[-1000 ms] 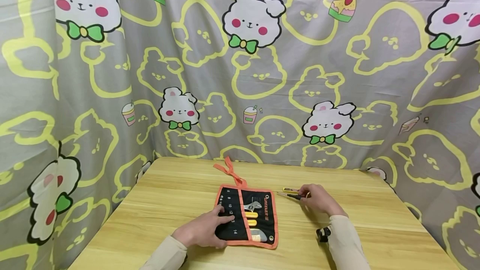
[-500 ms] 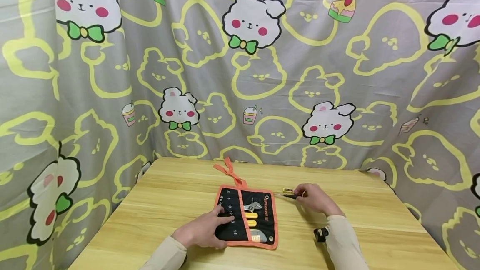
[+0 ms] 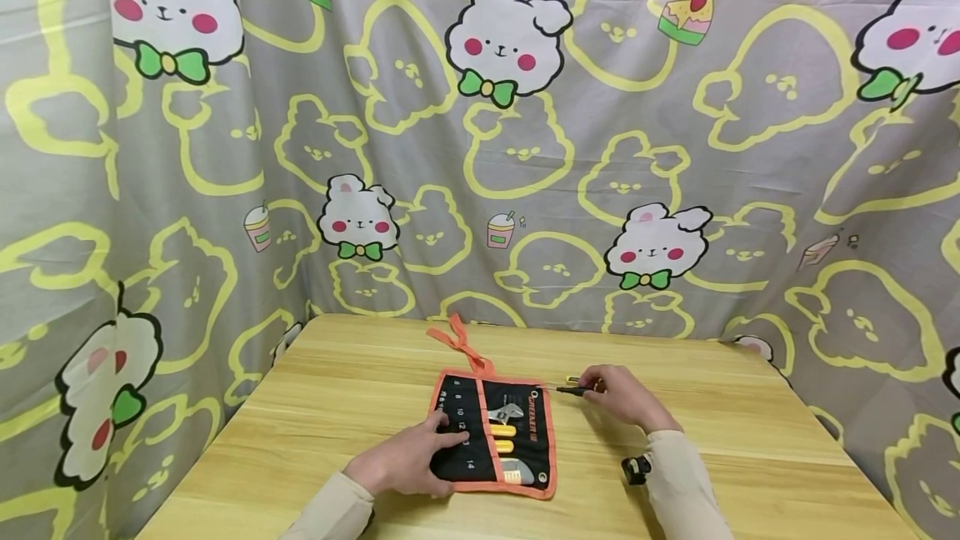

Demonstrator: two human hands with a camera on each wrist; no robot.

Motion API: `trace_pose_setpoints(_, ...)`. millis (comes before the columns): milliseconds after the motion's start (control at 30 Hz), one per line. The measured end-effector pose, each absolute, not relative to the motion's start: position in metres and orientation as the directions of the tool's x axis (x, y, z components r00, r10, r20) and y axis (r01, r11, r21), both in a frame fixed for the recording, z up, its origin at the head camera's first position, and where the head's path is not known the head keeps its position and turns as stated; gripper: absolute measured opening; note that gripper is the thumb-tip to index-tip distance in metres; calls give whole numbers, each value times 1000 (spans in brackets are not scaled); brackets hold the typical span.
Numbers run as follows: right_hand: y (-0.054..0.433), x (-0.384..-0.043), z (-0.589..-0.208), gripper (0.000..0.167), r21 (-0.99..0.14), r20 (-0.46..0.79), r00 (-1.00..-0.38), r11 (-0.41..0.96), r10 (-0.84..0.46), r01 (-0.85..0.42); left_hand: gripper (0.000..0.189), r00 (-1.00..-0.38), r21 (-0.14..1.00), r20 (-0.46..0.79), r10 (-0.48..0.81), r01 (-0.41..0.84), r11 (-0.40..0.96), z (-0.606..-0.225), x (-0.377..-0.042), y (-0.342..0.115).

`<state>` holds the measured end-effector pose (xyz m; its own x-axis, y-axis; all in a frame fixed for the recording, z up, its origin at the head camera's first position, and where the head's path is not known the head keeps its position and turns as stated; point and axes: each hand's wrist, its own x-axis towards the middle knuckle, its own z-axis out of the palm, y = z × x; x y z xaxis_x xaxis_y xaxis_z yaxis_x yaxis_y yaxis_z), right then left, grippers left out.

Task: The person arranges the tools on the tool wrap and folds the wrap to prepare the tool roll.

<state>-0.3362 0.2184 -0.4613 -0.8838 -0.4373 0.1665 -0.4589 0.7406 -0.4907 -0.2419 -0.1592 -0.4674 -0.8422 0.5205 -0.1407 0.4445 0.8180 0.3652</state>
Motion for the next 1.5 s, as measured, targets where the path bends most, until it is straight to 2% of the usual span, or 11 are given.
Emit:
trace_pose_setpoints(667,193,-343,-474,5,-459,184,-847,718,-499,-523,73,-846,364,-151,511,433,825,-467,-242,-158)
trace_pose_setpoints(1067,173,-345,-471,9,-432,169,-819,706,-548,-562,73,-839,375,-147,525,444,814,-468,-242,-159)
trace_pose_setpoints(1500,161,-349,-474,11,-419,134,-820,718,-556,-555,74,-838,374,-144,526,446,813,-467,-242,-158)
